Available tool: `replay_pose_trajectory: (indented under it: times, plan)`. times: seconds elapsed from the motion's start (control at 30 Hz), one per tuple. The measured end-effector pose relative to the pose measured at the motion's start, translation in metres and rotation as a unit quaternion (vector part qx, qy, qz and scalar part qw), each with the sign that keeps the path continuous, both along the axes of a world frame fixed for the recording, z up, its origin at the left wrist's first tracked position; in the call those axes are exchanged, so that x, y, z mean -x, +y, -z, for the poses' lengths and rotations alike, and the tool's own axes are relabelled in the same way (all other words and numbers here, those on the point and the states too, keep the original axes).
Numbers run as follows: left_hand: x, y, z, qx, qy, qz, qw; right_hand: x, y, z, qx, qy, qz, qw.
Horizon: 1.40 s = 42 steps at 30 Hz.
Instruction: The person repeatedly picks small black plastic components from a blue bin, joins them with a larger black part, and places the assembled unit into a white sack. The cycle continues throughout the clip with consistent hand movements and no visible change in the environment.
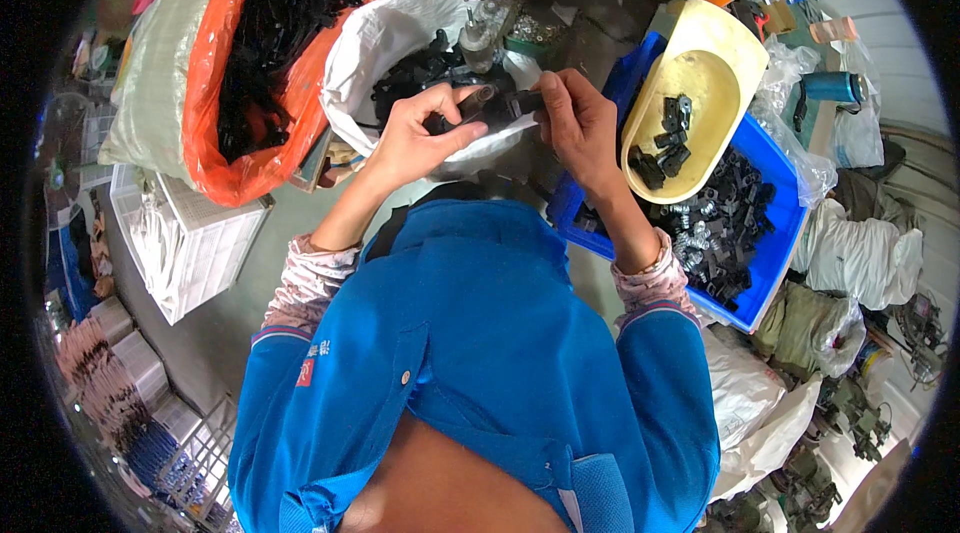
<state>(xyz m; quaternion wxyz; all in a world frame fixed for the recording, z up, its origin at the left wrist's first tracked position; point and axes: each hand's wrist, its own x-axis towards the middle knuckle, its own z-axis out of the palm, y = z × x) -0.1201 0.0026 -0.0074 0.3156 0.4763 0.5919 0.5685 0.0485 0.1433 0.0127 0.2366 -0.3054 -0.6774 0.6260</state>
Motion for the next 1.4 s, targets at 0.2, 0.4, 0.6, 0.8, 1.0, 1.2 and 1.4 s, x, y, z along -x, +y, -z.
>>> replay_pose_trajectory:
  times: [0.2, 0.4, 0.6, 0.8, 1.0, 1.2, 1.4]
  plan:
    - [0.033, 0.001, -0.006, -0.018, 0.046, 0.01, 0.999, 0.033, -0.002, 0.018, -0.181, 0.038, 0.061, 0.981]
    - [0.056, 0.007, -0.011, 0.009, 0.087, 0.054, 0.995, 0.056, -0.005, 0.023, -0.38, 0.064, 0.007, 0.923]
    - [0.083, 0.023, -0.028, -0.04, 0.296, 0.057, 0.953, 0.075, -0.007, 0.037, -0.362, 0.092, 0.052, 0.926]
    - [0.109, 0.044, -0.044, -0.096, 0.375, 0.088, 0.918, 0.089, -0.003, 0.038, -0.387, 0.087, 0.101, 0.913]
    - [0.123, 0.067, -0.041, -0.094, 0.39, 0.122, 0.908, 0.094, 0.008, 0.047, -0.415, 0.062, 0.138, 0.897]
    - [0.124, 0.077, -0.041, 0.017, 0.369, 0.168, 0.914, 0.098, 0.017, 0.064, -0.394, 0.028, 0.145, 0.907]
    - [0.131, 0.064, -0.038, 0.024, 0.346, 0.162, 0.924, 0.092, 0.014, 0.049, -0.177, 0.043, 0.089, 0.979]
